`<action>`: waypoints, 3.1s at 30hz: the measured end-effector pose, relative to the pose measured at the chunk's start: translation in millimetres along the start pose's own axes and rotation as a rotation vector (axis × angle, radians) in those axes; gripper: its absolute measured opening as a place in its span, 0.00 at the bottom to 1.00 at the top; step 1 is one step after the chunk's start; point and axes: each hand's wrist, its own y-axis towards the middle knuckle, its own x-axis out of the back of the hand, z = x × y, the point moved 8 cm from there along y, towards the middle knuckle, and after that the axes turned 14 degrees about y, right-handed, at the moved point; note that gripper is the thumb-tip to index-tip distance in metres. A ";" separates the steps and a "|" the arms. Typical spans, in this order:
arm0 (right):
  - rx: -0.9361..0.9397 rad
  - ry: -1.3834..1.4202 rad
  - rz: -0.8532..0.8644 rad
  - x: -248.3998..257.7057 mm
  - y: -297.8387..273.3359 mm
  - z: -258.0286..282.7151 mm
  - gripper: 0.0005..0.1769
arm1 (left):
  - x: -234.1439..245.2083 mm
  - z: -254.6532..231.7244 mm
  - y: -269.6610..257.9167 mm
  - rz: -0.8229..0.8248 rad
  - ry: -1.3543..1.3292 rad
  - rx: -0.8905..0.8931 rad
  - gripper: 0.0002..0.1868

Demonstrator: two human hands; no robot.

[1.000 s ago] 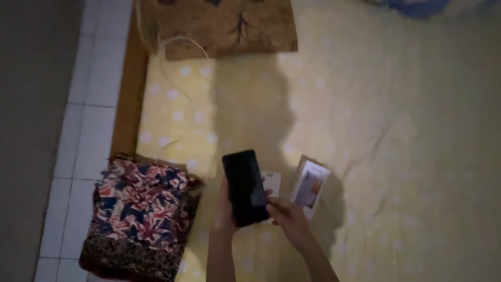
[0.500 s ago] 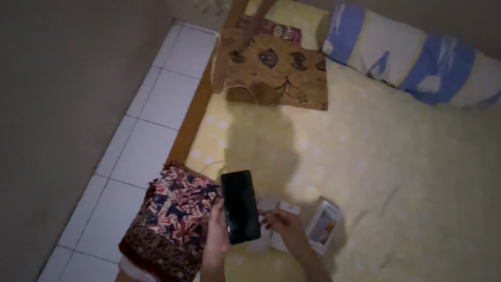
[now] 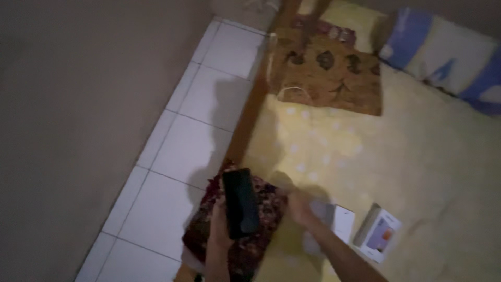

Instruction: The person unboxes a new smartphone, removes the protective film, inserts a SIM card, places the phone in a case, and connects it to a charger. The phone is then shown charging.

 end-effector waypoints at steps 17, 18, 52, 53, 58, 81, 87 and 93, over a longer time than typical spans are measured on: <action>0.119 -0.525 0.142 -98.7 174.5 -2.7 0.17 | 131.3 -43.0 16.3 -0.264 0.117 0.285 0.26; 0.063 -0.513 0.221 -101.0 174.9 -6.3 0.19 | 133.8 -44.6 19.1 -0.231 0.115 0.210 0.26; -0.488 -0.445 0.149 9.4 63.9 -23.0 0.22 | 31.5 -13.4 8.4 -0.037 0.072 0.252 0.30; -0.492 -0.388 0.096 7.8 61.8 -14.4 0.28 | 29.4 -12.0 5.1 -0.053 0.101 0.289 0.30; -0.368 -0.726 0.009 -12.7 71.0 35.8 0.43 | 5.0 -19.9 -1.0 0.113 0.012 0.213 0.32; -0.214 -0.407 -0.129 -45.8 100.4 -30.6 0.25 | 34.8 28.2 3.7 -0.099 -0.046 0.410 0.36; -0.197 0.109 -0.393 10.5 79.9 -23.8 0.28 | 50.5 46.7 11.0 -0.372 0.057 0.558 0.31; 0.024 0.971 -0.475 66.7 64.0 -23.4 0.23 | 29.3 38.7 22.0 -0.192 -0.051 0.148 0.31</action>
